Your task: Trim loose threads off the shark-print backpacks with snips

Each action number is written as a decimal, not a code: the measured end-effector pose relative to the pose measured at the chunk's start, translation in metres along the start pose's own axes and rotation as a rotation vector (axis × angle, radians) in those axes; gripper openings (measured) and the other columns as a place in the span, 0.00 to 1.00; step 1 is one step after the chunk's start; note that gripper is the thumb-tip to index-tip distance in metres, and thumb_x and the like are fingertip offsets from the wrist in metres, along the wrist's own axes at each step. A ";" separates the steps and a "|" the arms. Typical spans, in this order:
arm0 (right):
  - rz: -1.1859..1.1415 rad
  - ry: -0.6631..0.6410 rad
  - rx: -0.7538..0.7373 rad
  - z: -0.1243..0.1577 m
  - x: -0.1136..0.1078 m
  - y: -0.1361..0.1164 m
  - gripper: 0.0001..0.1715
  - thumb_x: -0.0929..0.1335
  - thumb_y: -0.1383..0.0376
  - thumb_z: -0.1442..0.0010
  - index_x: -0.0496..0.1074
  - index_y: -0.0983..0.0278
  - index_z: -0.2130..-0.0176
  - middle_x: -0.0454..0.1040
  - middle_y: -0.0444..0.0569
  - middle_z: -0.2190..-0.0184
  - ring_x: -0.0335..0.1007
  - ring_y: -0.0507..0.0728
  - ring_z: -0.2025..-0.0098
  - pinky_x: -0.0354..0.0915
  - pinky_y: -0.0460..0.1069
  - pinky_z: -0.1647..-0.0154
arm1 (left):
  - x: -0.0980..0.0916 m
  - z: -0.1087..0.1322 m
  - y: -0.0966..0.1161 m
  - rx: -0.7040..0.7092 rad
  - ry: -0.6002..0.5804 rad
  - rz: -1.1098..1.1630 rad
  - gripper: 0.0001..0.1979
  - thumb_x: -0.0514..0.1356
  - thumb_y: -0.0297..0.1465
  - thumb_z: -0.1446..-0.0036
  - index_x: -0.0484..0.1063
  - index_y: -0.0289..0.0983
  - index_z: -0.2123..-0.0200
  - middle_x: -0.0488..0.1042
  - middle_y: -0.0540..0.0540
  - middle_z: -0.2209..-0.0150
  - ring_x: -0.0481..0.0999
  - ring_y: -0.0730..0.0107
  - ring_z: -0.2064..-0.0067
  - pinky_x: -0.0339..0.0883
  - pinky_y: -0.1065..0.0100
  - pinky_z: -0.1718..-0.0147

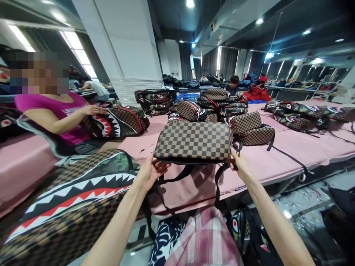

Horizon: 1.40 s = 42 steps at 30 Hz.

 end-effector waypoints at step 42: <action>0.758 0.035 -0.731 -0.021 0.045 -0.068 0.35 0.67 0.47 0.51 0.71 0.67 0.50 0.73 0.47 0.75 0.67 0.56 0.74 0.63 0.49 0.70 | 0.128 0.015 0.061 1.643 0.162 -1.191 0.07 0.58 0.35 0.44 0.71 0.38 0.64 0.73 0.46 0.63 0.65 0.61 0.54 0.57 0.60 0.54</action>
Point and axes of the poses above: each hand's wrist, its own z-axis away from the middle knuckle, its own x-axis out of the palm, y = z × x, the point moved 4 cm from there along -z, towards the middle knuckle
